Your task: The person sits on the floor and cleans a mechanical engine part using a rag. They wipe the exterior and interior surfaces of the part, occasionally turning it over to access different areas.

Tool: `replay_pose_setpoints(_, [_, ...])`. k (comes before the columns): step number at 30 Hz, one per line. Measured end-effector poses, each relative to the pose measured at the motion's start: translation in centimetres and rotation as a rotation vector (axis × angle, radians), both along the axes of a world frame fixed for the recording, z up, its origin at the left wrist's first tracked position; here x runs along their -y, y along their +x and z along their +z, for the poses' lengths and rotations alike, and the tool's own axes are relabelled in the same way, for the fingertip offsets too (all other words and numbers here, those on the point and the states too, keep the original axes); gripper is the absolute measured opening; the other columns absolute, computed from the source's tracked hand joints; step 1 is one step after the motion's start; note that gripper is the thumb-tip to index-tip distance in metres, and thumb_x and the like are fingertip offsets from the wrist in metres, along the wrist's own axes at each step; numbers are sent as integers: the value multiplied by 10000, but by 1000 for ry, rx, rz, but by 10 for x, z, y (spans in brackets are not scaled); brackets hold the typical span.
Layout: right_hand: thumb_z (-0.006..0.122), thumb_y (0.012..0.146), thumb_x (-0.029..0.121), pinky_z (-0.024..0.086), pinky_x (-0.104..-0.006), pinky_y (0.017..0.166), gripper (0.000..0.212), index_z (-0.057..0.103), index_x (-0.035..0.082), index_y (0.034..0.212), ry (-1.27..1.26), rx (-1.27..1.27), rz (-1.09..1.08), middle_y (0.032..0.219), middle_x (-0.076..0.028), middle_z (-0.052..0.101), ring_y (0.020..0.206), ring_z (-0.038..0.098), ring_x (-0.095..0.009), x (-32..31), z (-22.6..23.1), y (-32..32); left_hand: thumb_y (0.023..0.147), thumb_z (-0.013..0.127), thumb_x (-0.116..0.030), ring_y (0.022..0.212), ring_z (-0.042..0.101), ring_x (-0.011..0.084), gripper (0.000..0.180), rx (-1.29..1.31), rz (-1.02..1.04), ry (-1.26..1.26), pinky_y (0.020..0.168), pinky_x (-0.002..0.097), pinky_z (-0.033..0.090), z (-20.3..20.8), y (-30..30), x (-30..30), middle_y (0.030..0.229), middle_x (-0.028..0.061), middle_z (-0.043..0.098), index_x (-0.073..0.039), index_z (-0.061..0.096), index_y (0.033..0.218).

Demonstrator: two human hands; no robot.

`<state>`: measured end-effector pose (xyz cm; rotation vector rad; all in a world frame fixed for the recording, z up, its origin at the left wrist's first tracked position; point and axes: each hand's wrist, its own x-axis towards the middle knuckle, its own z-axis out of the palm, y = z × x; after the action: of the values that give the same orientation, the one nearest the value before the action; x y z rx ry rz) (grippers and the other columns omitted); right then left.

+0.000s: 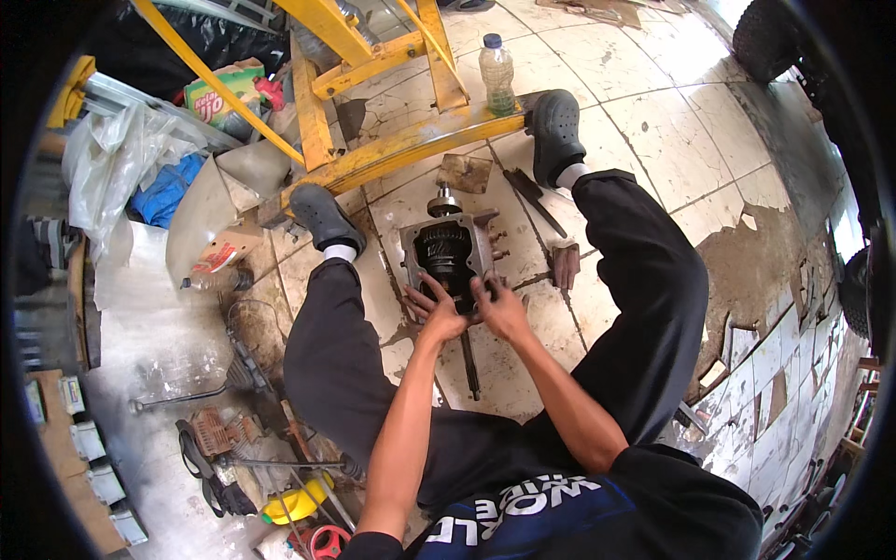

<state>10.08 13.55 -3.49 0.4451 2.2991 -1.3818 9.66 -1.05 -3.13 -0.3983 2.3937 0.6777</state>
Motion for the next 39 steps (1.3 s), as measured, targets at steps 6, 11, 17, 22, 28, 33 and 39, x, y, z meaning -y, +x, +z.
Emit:
replay_pose_setpoints(6, [322,903,738,433,-466,986,891,536,-32,1296,117,-282,-88,1159,-333,604,1164,547,-475,14,-14,15,596,882,-508,1355,-285,558,1570,81,4,-5,1027,767,80,2,2,-1,1410,355,-413,-156,-437,1373])
replay_pose_setpoints(11, [334,897,742,367,-460,1056,908,509,-37,1328,10,-80,-82,1238,-326,567,1264,463,-449,4,-27,1,572,887,-539,1361,-303,529,1591,93,26,22,1032,764,86,6,-4,-1,1411,333,-430,-167,-435,1375])
replay_pose_setpoints(17, [298,875,784,417,-440,1009,953,454,-8,1383,-10,105,44,1270,-316,552,1151,568,-444,-9,-16,-21,585,880,-535,1350,-293,559,1579,49,-14,-4,1049,745,60,-3,-3,3,1407,371,-403,-144,-428,1379])
replay_pose_setpoints(22, [306,868,784,314,-489,1114,968,461,-40,1352,131,-152,-34,1306,-317,528,1364,340,-463,11,0,14,610,868,-518,1343,-275,584,1557,108,-18,34,1106,654,28,12,-4,-1,1388,446,-348,-54,-401,1385])
replay_pose_setpoints(28, [385,874,751,378,-472,1061,913,479,-27,1343,3,-101,-64,1195,-313,598,1297,436,-466,10,3,8,627,820,-571,1334,-292,583,1525,35,-49,-14,1097,664,-4,3,-2,4,1389,460,-327,-36,-387,1391])
replay_pose_setpoints(33, [383,874,750,277,-465,1139,949,382,-11,1442,-37,56,-86,1364,-273,503,1390,278,-481,-1,0,-9,628,797,-623,1332,-287,591,1526,83,-96,-59,1102,652,-25,2,-4,1,1378,459,-345,-48,-395,1387])
replay_pose_setpoints(39, [360,874,762,326,-441,1106,984,386,-57,1418,-8,-54,-92,1277,-295,553,1313,419,-444,4,-12,17,573,866,-565,1326,-283,602,1578,51,-14,2,1097,669,49,-7,-1,3,1389,433,-362,-98,-398,1394])
